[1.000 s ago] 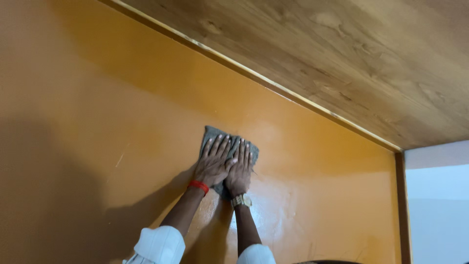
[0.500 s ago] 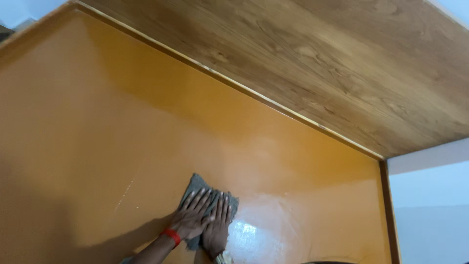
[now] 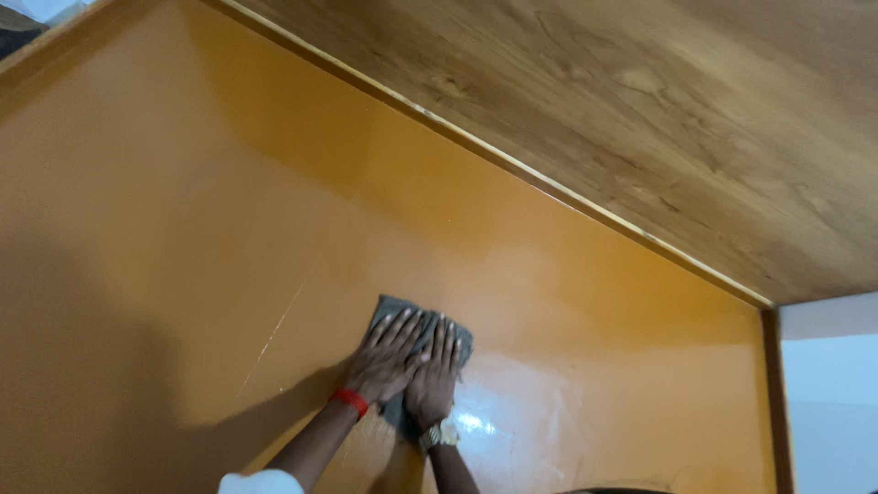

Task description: The person sits on the floor and scrubs a section of the orange surface using a grey cloth. They move the cloth back and forth to clean the area, occasionally adjusting the cloth in their hands.

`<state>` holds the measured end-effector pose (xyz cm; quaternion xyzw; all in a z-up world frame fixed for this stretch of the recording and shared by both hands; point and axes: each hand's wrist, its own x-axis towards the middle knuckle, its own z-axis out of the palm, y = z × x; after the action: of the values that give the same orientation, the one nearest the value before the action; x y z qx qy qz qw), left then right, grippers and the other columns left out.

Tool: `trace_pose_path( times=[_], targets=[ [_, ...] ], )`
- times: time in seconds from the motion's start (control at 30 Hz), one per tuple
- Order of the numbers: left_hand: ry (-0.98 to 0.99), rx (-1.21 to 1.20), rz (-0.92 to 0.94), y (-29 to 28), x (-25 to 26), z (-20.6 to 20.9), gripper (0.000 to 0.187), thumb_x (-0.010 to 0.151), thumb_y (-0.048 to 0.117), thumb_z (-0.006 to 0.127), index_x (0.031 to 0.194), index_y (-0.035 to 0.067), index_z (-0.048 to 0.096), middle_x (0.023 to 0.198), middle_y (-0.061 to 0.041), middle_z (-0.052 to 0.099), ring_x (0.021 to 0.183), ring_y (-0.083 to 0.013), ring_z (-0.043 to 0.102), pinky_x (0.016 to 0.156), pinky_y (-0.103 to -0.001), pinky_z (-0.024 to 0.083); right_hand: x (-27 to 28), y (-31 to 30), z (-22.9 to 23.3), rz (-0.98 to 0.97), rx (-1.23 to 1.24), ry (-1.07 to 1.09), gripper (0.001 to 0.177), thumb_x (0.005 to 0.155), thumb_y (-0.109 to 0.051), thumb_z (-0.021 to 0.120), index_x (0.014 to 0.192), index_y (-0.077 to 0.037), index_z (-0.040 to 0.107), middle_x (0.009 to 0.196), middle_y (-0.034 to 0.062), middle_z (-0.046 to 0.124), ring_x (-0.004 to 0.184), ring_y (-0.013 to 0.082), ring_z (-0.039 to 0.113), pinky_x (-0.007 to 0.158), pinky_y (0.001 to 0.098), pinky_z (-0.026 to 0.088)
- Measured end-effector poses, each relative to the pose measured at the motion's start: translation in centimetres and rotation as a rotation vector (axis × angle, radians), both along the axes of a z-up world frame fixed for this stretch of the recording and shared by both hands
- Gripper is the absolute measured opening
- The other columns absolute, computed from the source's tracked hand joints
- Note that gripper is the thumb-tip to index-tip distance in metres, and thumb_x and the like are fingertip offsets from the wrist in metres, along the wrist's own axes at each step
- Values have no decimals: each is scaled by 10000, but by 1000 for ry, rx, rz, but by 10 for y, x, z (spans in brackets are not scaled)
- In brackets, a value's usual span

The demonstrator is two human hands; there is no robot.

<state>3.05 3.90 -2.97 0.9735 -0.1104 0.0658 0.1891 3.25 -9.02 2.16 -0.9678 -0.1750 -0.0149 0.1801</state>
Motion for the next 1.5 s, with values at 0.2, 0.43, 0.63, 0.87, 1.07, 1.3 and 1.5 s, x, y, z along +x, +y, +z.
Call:
trace_pose_path(
  times=[0.2, 0.43, 0.63, 0.87, 1.07, 1.3, 1.5],
  targets=[
    [94, -44, 20, 20, 101, 1, 745, 1030, 586, 191, 1588, 96, 250, 1684, -44, 175, 1552, -206, 85, 1241, -439, -4, 103, 19, -7, 14, -240, -57, 615, 1028, -289, 234, 1535, 46, 334, 1700, 191, 177, 1581, 340, 96, 1271, 468, 58],
    [64, -49, 74, 25, 134, 16, 729, 1056, 558, 189, 1589, 66, 261, 1691, -59, 192, 1557, -216, 98, 1258, -442, 10, 137, 25, -10, -13, -154, -56, 628, 1040, -282, 218, 1566, 53, 293, 1704, 173, 189, 1584, 329, 104, 1278, 459, 61],
    [59, -30, 130, 18, 95, 31, 788, 1038, 593, 214, 1588, 30, 245, 1690, -70, 213, 1567, -232, 100, 1255, -443, -1, 100, 21, 1, 20, 76, -58, 607, 1066, -253, 209, 1582, 56, 286, 1709, 180, 212, 1595, 346, 134, 1292, 447, 95],
    [125, 36, 55, -4, -2, 24, 776, 1039, 587, 193, 1590, 42, 149, 1695, -85, 82, 1562, -250, 6, 1241, -458, -44, -8, -3, 10, -10, 152, -27, 606, 1065, -253, 208, 1583, 54, 283, 1705, 186, 210, 1592, 347, 135, 1287, 447, 90],
    [-436, 59, -5, -9, -81, 8, 718, 1063, 557, 191, 1536, 17, 163, 1653, -134, 134, 1539, -288, 62, 1265, -501, 14, -79, 6, -2, -1, -54, -147, 606, 1049, -253, 230, 1569, 50, 305, 1695, 192, 213, 1580, 366, 128, 1272, 471, 80],
    [407, 28, -188, 35, -76, 27, 769, 1062, 582, 207, 1604, 40, 162, 1709, -88, 131, 1573, -225, 37, 1254, -437, -15, -79, 13, -18, -11, -146, -243, 606, 1030, -252, 256, 1552, 47, 330, 1682, 200, 216, 1565, 389, 120, 1254, 499, 67],
    [-114, 73, 96, 48, 7, 10, 735, 1066, 579, 209, 1595, 68, 187, 1680, -67, 182, 1555, -215, 80, 1233, -417, 15, 19, 43, -22, 68, -37, -134, 584, 1024, -231, 274, 1533, 42, 357, 1697, 195, 198, 1576, 383, 118, 1264, 494, 79]
  ],
)
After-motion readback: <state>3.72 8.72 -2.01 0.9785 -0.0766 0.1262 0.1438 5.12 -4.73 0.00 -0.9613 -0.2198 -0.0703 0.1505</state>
